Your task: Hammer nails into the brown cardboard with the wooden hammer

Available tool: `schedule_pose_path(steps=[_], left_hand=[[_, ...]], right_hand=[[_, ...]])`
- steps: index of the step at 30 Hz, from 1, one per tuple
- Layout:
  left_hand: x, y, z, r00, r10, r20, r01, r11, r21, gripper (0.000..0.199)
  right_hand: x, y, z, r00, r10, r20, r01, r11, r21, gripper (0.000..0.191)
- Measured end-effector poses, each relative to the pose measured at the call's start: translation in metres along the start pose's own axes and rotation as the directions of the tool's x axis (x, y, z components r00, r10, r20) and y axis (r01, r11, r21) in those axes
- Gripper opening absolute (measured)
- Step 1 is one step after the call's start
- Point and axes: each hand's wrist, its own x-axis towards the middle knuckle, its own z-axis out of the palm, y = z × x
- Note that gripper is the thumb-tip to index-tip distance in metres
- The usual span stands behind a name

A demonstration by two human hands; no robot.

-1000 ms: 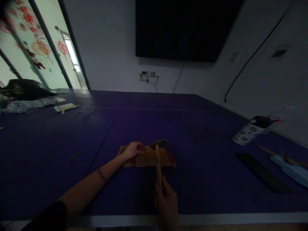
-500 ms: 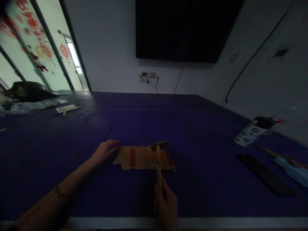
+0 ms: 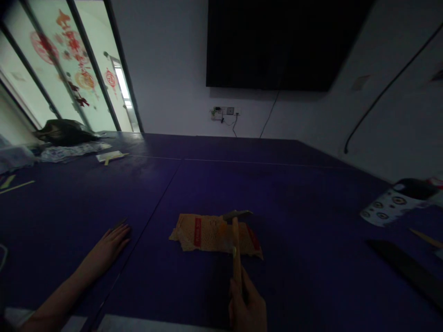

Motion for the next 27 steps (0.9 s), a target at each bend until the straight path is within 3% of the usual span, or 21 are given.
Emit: schedule_pose_path(steps=[4, 13, 27], left_hand=[[0.001, -0.001, 0.004, 0.995, -0.047, -0.09, 0.044, 0.998, -0.037, 0.045], [-0.003, 0.004, -0.001, 0.989, -0.09, -0.12, 0.07, 0.984, -0.163, 0.043], [-0.002, 0.003, -0.016, 0.998, 0.0, -0.058, -0.009, 0.986, -0.167, 0.039]], right_hand=[[-0.001, 0.0, 0.001, 0.999, 0.032, -0.029, -0.031, 0.999, 0.018, 0.081], [0.001, 0.0, -0.005, 0.994, 0.1, -0.032, -0.101, 0.995, -0.022, 0.09], [0.004, 0.006, -0.006, 0.994, 0.111, 0.003, -0.111, 0.994, -0.008, 0.09]])
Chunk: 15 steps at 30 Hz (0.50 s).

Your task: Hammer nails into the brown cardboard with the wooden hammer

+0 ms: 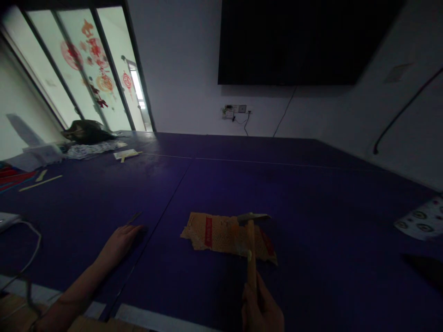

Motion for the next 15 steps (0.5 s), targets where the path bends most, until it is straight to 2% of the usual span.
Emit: schedule_pose_path(steps=[3, 6, 8, 10, 15], left_hand=[[0.001, -0.001, 0.001, 0.998, -0.019, -0.057, 0.014, 0.997, -0.076, 0.034], [0.0, 0.004, -0.003, 0.979, -0.121, -0.167, 0.071, 0.957, -0.28, 0.031], [0.0, 0.013, -0.01, 0.96, -0.201, -0.193, 0.092, 0.882, -0.462, 0.032], [0.002, 0.025, -0.017, 0.95, -0.259, -0.175, 0.098, 0.78, -0.618, 0.033], [0.011, 0.055, -0.025, 0.948, -0.312, -0.07, 0.122, 0.554, -0.824, 0.026]], right_hand=[[0.001, 0.0, -0.001, 1.0, -0.015, -0.01, 0.015, 0.999, -0.043, 0.09], [0.001, -0.001, -0.003, 1.0, -0.025, -0.009, 0.024, 0.996, -0.086, 0.09], [0.001, -0.001, -0.004, 1.0, -0.015, 0.003, 0.015, 0.993, -0.119, 0.088], [0.002, 0.0, -0.005, 1.0, 0.007, 0.002, -0.007, 0.992, -0.13, 0.088], [0.001, -0.002, -0.004, 1.0, -0.009, 0.001, 0.009, 0.996, -0.091, 0.089]])
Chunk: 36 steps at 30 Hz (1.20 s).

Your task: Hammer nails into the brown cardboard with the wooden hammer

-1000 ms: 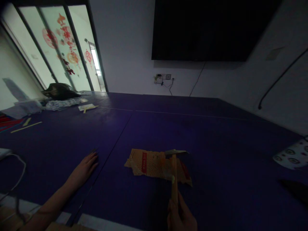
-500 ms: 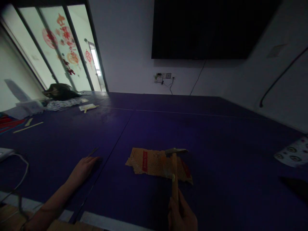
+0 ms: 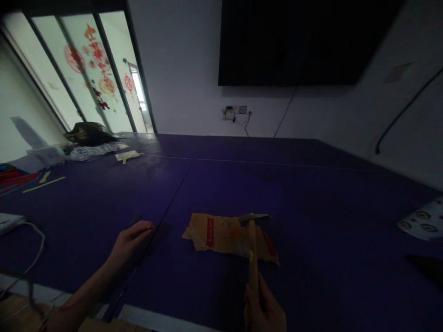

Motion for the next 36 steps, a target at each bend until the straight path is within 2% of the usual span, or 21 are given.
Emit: schedule_pose_path(steps=[5, 10, 17, 23, 27, 31, 36], left_hand=[[0.005, 0.012, 0.024, 0.988, -0.103, 0.118, 0.126, 0.971, -0.203, 0.026], [0.008, 0.024, 0.047, 0.973, -0.125, 0.193, 0.194, 0.896, -0.4, 0.026], [0.018, 0.035, 0.078, 0.948, -0.11, 0.3, 0.257, 0.82, -0.511, 0.028], [0.046, 0.034, 0.126, 0.932, -0.059, 0.358, 0.22, 0.876, -0.429, 0.019], [0.06, 0.037, 0.156, 0.942, -0.054, 0.33, 0.133, 0.966, -0.22, 0.009], [0.063, 0.038, 0.17, 0.953, -0.026, 0.301, 0.02, 1.0, 0.022, 0.006], [0.064, 0.032, 0.177, 0.944, -0.021, 0.328, -0.006, 0.997, 0.083, 0.003]], right_hand=[[-0.003, -0.005, 0.003, 1.0, -0.013, 0.007, 0.013, 0.999, 0.035, 0.089], [-0.003, -0.002, 0.005, 1.0, -0.016, -0.014, 0.017, 0.998, 0.068, 0.083], [-0.002, -0.003, 0.004, 0.998, -0.053, 0.025, 0.052, 0.998, 0.034, 0.084], [0.002, 0.002, 0.005, 0.997, -0.051, 0.061, 0.048, 0.998, 0.04, 0.081], [0.002, 0.001, 0.005, 0.993, -0.071, 0.09, 0.07, 0.997, 0.011, 0.078], [-0.001, -0.005, 0.007, 0.991, -0.111, 0.08, 0.116, 0.992, -0.05, 0.075], [0.001, -0.002, 0.008, 0.989, -0.119, 0.087, 0.125, 0.99, -0.058, 0.075]])
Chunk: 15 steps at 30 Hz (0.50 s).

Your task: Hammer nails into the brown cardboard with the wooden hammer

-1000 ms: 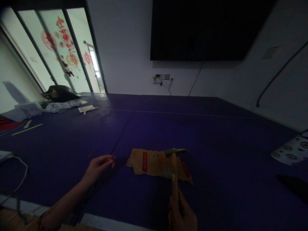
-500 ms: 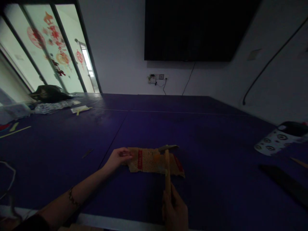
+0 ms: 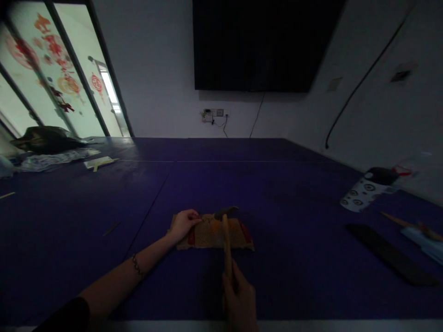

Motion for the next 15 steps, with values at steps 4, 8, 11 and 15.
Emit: schedule_pose_path(steps=[4, 8, 11, 15], left_hand=[[0.004, -0.008, 0.007, 1.0, -0.007, 0.015, 0.007, 1.0, -0.022, 0.001], [0.004, -0.011, 0.011, 1.0, -0.022, 0.008, 0.023, 0.999, -0.045, 0.003], [0.003, -0.012, 0.012, 1.0, -0.03, -0.002, 0.03, 0.997, -0.065, 0.005], [0.001, -0.012, 0.014, 0.999, -0.013, -0.038, 0.007, 0.99, -0.138, 0.006]], right_hand=[[0.002, 0.008, -0.002, 1.0, 0.014, 0.02, -0.014, 1.0, 0.016, 0.074], [0.0, 0.008, -0.001, 1.0, 0.03, -0.002, -0.03, 0.999, 0.029, 0.072], [-0.002, 0.006, 0.001, 0.999, 0.028, -0.046, -0.027, 0.999, 0.025, 0.072], [-0.003, 0.006, 0.0, 0.998, 0.041, -0.047, -0.041, 0.999, -0.001, 0.074]])
